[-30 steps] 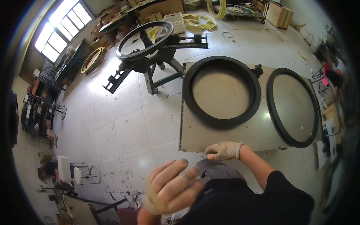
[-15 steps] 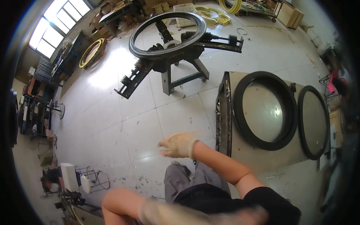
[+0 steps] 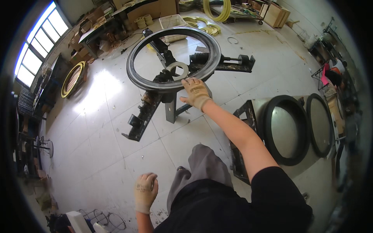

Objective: Applying yellow tape to a large circular metal component at a fabrication station.

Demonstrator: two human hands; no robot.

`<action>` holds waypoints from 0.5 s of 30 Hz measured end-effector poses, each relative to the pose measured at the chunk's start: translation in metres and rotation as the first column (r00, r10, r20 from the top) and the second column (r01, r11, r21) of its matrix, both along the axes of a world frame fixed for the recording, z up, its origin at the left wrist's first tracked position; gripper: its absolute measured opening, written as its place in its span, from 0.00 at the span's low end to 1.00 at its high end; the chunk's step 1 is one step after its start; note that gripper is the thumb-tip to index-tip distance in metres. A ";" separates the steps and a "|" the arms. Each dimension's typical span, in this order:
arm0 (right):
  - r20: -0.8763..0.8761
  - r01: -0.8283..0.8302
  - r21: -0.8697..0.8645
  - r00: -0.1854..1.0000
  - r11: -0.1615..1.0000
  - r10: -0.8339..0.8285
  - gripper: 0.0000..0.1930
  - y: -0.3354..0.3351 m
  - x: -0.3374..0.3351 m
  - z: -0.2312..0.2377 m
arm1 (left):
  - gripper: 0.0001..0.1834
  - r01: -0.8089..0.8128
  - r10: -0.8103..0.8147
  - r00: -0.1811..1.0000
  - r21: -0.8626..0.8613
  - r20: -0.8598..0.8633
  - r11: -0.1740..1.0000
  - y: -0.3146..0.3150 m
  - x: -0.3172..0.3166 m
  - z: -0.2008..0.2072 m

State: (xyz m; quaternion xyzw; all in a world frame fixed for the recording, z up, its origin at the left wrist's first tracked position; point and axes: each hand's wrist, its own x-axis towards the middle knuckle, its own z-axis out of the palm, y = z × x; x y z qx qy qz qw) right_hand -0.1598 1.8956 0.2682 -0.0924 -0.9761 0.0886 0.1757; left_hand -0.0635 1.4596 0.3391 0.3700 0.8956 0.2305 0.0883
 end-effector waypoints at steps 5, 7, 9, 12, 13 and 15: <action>0.452 -0.042 0.293 0.886 0.955 -0.100 0.33 0.021 -0.118 -0.033 | 0.12 0.130 -0.115 0.986 0.118 -0.121 0.985 0.083 -0.117 0.012; 0.405 -0.227 0.281 0.909 0.933 0.099 0.23 0.028 -0.127 -0.035 | 0.12 0.058 -0.042 0.992 0.138 -0.118 0.989 0.093 -0.151 0.003; 0.500 -0.326 0.204 0.845 0.923 0.188 0.20 0.031 -0.135 -0.024 | 0.12 0.000 0.019 0.993 0.166 -0.115 0.986 0.112 -0.183 -0.011; 0.393 -0.374 0.040 0.858 0.927 0.329 0.12 0.023 -0.120 -0.041 | 0.20 -0.597 0.514 0.791 0.237 0.333 0.766 0.150 -0.238 -0.030; 0.418 -0.402 -0.028 0.827 0.915 0.376 0.11 0.017 -0.120 -0.039 | 0.20 -0.599 0.516 0.789 0.230 0.335 0.767 0.161 -0.263 -0.046; 0.384 -0.476 -0.181 0.771 0.861 0.507 0.15 0.011 -0.113 -0.042 | 0.28 -0.677 0.636 0.736 0.280 0.232 0.680 0.178 -0.319 -0.096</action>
